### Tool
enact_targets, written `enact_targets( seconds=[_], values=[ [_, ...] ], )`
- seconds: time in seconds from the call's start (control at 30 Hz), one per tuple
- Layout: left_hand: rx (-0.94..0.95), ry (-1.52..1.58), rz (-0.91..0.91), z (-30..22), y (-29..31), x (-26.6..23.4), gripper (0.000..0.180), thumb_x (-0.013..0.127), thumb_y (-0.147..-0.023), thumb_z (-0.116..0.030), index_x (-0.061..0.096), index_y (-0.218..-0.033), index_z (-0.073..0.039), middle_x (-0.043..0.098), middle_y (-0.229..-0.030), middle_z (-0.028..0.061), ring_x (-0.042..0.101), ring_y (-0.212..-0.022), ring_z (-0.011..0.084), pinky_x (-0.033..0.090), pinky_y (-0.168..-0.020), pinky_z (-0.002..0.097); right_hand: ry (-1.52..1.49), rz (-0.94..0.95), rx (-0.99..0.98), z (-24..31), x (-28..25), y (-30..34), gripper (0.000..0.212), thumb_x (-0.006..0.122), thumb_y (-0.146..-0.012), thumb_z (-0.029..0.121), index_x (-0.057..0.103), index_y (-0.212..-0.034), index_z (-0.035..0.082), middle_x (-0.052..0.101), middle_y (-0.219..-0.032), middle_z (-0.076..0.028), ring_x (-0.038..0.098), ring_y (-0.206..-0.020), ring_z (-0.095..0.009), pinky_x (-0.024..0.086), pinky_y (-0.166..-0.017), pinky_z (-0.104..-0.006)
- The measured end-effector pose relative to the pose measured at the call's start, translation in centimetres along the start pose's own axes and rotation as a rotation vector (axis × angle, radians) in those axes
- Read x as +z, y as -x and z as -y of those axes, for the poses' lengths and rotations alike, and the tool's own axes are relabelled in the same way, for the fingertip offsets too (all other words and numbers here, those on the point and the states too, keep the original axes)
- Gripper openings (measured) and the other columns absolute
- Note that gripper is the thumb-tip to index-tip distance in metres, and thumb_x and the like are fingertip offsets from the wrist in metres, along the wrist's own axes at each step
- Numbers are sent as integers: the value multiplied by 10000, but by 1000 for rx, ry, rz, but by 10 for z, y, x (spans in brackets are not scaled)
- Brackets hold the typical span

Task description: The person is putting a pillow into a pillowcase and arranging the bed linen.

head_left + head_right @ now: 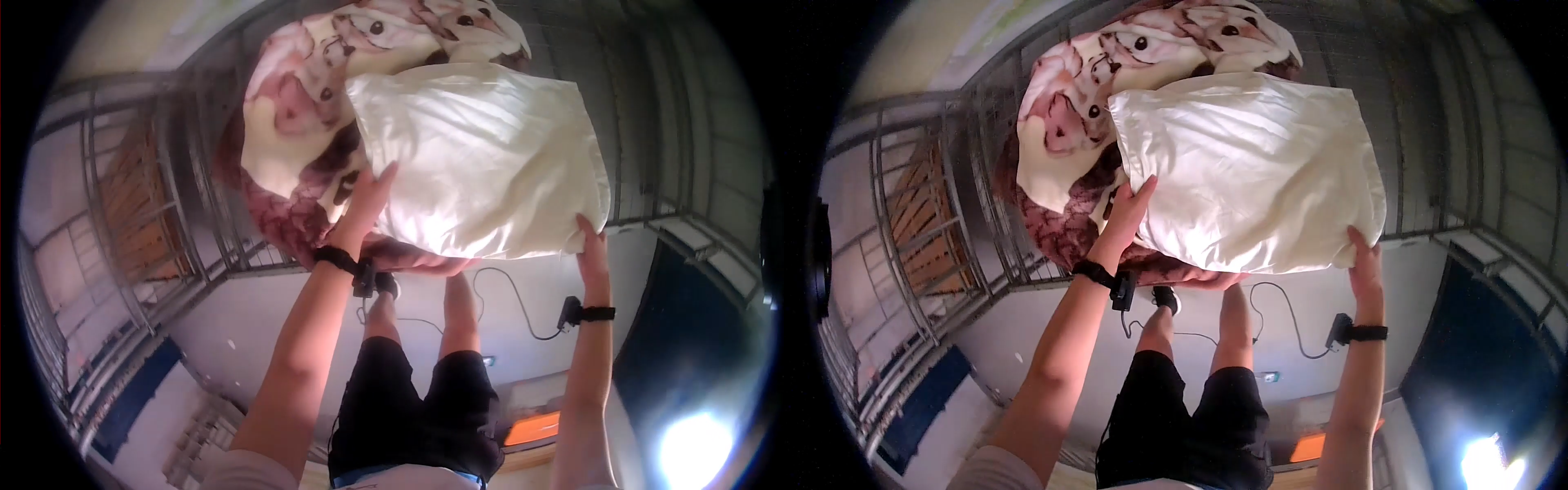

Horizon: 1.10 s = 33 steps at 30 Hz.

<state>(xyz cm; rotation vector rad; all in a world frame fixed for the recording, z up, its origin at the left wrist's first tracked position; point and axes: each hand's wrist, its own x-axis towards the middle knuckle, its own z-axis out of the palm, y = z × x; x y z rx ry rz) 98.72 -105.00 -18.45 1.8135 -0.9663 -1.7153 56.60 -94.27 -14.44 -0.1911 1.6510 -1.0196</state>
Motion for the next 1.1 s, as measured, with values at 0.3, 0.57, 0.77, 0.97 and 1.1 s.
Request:
enact_targets(
  seconds=[0.3, 0.57, 0.77, 0.97, 1.1],
  values=[
    [193, -53, 47, -28, 25, -24, 403, 611, -905, -261, 548, -1175, 31, 619, -1077, 52, 555, -943, 115, 442, -815, 271, 19, -65, -195, 33, 41, 128, 461, 661, -821, 199, 526, -1174, -65, 613, -1058, -115, 587, -957, -194, 466, -815, -301],
    [172, 22, 60, 46, 140, -94, 403, 616, -885, -274, 576, -1087, 73, 641, -945, 90, 565, -832, 129, 459, -745, 292, 123, -100, -167, -62, 29, 249, 394, 638, -829, 193, 557, -1135, -42, 628, -978, -83, 580, -880, -160, 456, -778, -290],
    [67, 49, 0, 143, 246, -135, 413, 634, -873, -300, 589, -1060, 65, 644, -911, 70, 584, -799, 123, 474, -706, 285, 205, 9, -93, -136, 11, 317, 336, 636, -822, 149, 582, -1094, -41, 642, -911, -67, 592, -800, -145, 479, -707, -290],
    [-34, 70, -58, 202, 366, -207, 423, 636, -871, -305, 578, -1077, 60, 643, -930, 86, 595, -811, 135, 483, -712, 292, 379, 136, -79, -168, 31, 411, 307, 630, -802, 106, 595, -1072, -36, 646, -899, -76, 596, -779, -138, 481, -670, -280],
    [48, 64, -109, 220, 463, -231, 448, 622, -886, -256, 526, -1223, 23, 594, -1148, 103, 551, -1034, 150, 430, -898, 308, 466, 254, -190, -166, 26, 465, 410, 640, -766, 75, 583, -1164, -8, 650, -948, -66, 599, -800, -119, 470, -638, -241]
  ],
)
